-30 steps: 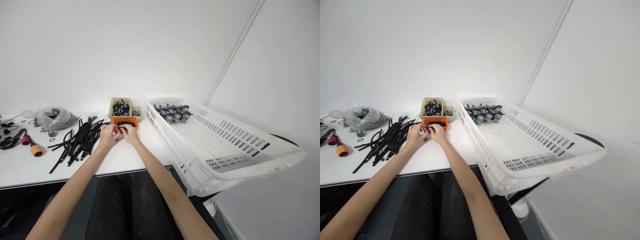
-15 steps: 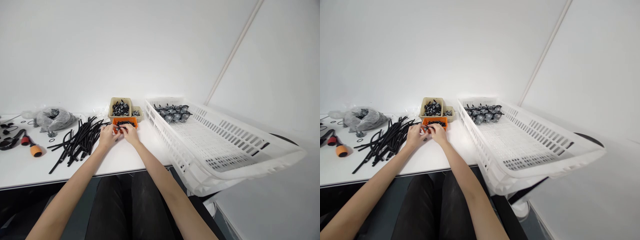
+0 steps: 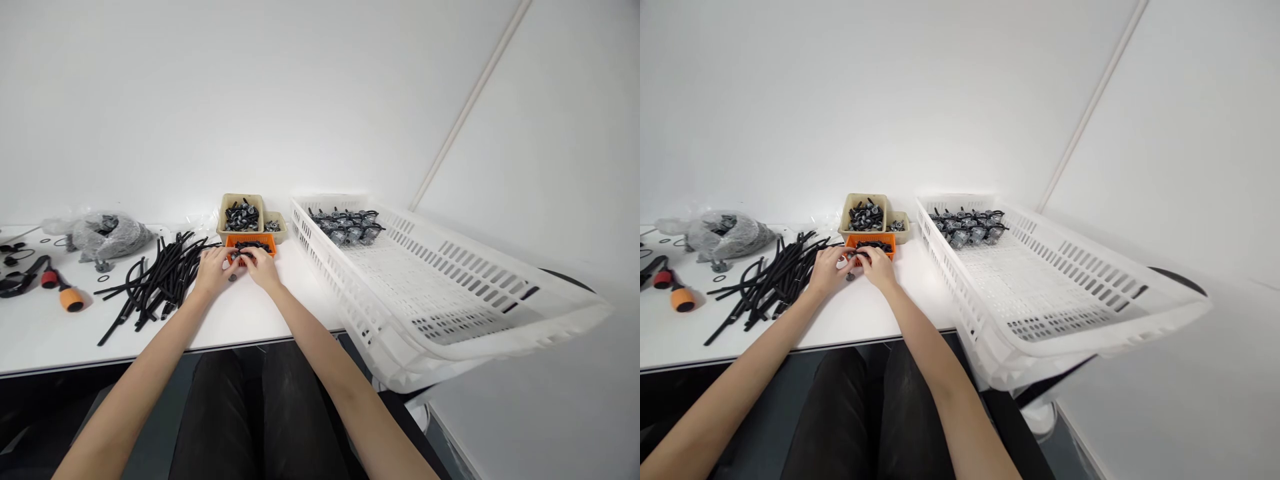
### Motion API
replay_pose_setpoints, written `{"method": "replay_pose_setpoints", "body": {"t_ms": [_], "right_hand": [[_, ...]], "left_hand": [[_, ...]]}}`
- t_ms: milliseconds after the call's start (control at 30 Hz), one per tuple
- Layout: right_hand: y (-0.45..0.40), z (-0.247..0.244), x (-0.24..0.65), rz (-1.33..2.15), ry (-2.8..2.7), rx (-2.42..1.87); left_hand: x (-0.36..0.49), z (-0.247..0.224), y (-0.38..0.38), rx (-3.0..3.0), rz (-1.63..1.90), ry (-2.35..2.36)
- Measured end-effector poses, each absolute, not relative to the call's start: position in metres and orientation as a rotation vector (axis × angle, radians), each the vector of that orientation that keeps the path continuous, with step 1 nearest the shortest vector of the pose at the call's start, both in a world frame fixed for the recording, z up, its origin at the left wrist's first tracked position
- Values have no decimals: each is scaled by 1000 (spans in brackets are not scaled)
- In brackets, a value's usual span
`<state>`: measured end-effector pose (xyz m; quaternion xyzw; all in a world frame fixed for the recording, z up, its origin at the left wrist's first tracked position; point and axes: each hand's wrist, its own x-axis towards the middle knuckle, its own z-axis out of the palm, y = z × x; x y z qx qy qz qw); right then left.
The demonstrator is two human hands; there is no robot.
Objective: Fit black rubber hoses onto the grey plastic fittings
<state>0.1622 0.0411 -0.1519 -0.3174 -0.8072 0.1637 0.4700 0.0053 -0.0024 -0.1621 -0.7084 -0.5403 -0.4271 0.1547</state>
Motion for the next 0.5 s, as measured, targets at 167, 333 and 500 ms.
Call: {"method": "replay_pose_setpoints", "body": {"t_ms": [167,333,500], "right_hand": [[40,-152,163,407,-1957,-788],[41,-153,162,440,-1944,-786],[40,-152,162,486,-1924,-792]], "left_hand": [[6,-162,-3,-2034,-1214,-1522],[5,-163,-1,-2040,-1249,-1534],[3,-163,0,-2036,-1321,-1563]]}}
